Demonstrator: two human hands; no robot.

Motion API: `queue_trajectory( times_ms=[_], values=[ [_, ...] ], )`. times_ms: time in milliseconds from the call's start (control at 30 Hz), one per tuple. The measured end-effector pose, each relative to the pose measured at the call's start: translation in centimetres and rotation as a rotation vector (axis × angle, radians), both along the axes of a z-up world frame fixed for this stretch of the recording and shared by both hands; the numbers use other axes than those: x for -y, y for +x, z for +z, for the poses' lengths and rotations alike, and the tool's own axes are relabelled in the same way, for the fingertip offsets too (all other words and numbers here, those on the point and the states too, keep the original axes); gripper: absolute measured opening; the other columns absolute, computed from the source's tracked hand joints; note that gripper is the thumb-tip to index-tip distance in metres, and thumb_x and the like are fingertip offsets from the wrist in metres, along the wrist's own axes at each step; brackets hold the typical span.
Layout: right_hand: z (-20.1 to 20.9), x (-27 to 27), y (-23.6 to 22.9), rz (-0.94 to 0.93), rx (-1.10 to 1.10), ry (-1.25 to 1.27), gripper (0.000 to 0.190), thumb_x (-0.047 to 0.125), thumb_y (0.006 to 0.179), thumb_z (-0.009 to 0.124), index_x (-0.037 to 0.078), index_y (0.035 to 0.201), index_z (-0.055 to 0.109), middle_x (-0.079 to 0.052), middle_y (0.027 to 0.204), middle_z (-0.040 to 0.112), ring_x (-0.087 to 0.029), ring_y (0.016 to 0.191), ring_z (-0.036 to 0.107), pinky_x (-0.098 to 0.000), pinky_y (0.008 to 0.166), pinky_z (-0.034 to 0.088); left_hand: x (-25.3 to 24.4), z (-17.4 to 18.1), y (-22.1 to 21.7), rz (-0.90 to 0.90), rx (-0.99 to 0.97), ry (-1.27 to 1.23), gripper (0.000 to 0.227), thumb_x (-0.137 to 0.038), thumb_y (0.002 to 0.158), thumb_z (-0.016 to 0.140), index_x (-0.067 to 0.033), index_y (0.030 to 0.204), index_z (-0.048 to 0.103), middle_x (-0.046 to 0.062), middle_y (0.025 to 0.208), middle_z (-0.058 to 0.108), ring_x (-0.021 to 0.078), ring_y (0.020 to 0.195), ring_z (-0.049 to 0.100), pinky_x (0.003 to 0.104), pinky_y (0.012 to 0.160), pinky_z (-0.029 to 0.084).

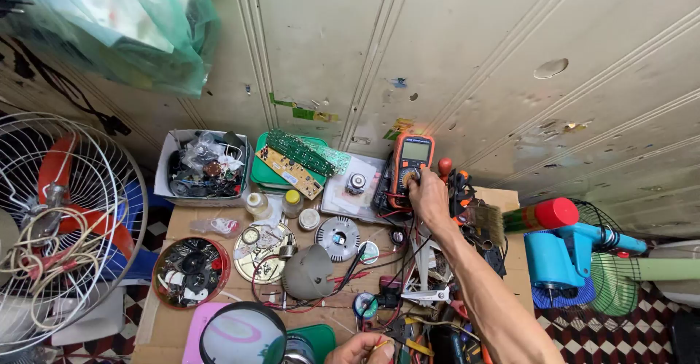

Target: The person sits at a cluttered workbench testing and repairing electric fan motors. They use a multimeter on fan components, strip and handle wires, wind a cord around a fan motor part, sort small parts into a plastic bag, and briefly reach into a blue cabinet before returning to the bench.

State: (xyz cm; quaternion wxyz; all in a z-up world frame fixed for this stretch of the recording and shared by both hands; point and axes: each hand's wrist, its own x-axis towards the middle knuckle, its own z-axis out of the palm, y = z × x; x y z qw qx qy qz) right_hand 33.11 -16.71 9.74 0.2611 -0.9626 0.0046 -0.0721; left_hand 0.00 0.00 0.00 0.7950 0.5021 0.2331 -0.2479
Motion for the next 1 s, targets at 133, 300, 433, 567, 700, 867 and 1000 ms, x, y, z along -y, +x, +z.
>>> queue_trajectory(
  times_ms=[133,300,433,567,700,867,1000],
  values=[
    [1.6,0.1,-0.4,0.073,-0.072,-0.044,0.019,0.014,0.094,0.067,-0.002,0.099,0.059,-0.029,0.1,0.066,-0.048,0.091,0.066,-0.0561,0.078,0.051,-0.3,1.9,0.4,-0.051,0.002,-0.014,0.021,-0.012,0.087,0.081,0.0034,0.102,0.078,0.007,0.08,0.079,0.0092,0.073,0.074,0.025,0.072,0.059],
    [2.9,1.0,-0.8,0.412,-0.064,-0.287,0.026,0.0,0.089,0.062,0.003,0.113,0.052,-0.021,0.108,0.055,-0.044,0.082,0.066,-0.0514,0.068,0.054,-0.1,2.0,0.8,-0.024,0.047,0.01,0.021,-0.014,0.085,0.083,0.0026,0.097,0.079,0.006,0.08,0.081,0.0086,0.074,0.075,0.024,0.074,0.06],
    [3.5,1.2,-1.0,0.48,-0.056,-0.392,0.042,-0.006,0.081,0.061,0.004,0.121,0.052,-0.02,0.109,0.053,-0.041,0.081,0.068,-0.0492,0.066,0.055,-1.4,5.5,1.9,-0.084,-0.007,0.064,0.021,-0.016,0.085,0.082,-0.0005,0.099,0.08,0.005,0.08,0.08,0.007,0.074,0.073,0.023,0.073,0.059],
    [2.8,2.0,-1.0,0.584,0.019,-0.411,0.043,-0.006,0.08,0.062,0.005,0.12,0.05,-0.017,0.108,0.053,-0.038,0.084,0.068,-0.0486,0.065,0.055,-0.6,4.0,1.2,-0.076,-0.016,0.06,0.021,-0.016,0.086,0.082,-0.0014,0.101,0.08,0.004,0.08,0.079,0.0065,0.074,0.073,0.023,0.073,0.058],
    [2.8,2.0,-1.2,0.599,0.041,-0.409,0.051,-0.004,0.075,0.063,0.006,0.123,0.049,-0.015,0.108,0.052,-0.037,0.087,0.067,-0.0484,0.066,0.054,0.3,2.0,0.2,-0.023,-0.008,0.018,0.021,-0.014,0.085,0.084,-0.0007,0.101,0.079,0.005,0.08,0.079,0.0077,0.075,0.074,0.023,0.073,0.059],
    [2.5,2.6,-1.0,0.655,0.074,-0.426,0.053,-0.003,0.076,0.064,0.006,0.126,0.049,-0.014,0.109,0.052,-0.036,0.091,0.067,-0.0468,0.068,0.055,-0.1,1.4,-0.7,0.009,0.023,0.032,0.023,-0.014,0.085,0.083,-0.0001,0.102,0.08,0.006,0.081,0.08,0.0083,0.075,0.074,0.023,0.073,0.058],
    [5.4,1.2,-4.2,0.526,0.322,-0.246,0.045,0.002,0.083,0.062,0.007,0.127,0.051,-0.02,0.113,0.055,-0.041,0.094,0.066,-0.044,0.072,0.056,-1.4,5.8,0.1,0.025,0.058,0.117,0.025,-0.015,0.085,0.081,0.0007,0.104,0.08,0.005,0.083,0.08,0.0082,0.077,0.073,0.023,0.074,0.058]
  ],
)
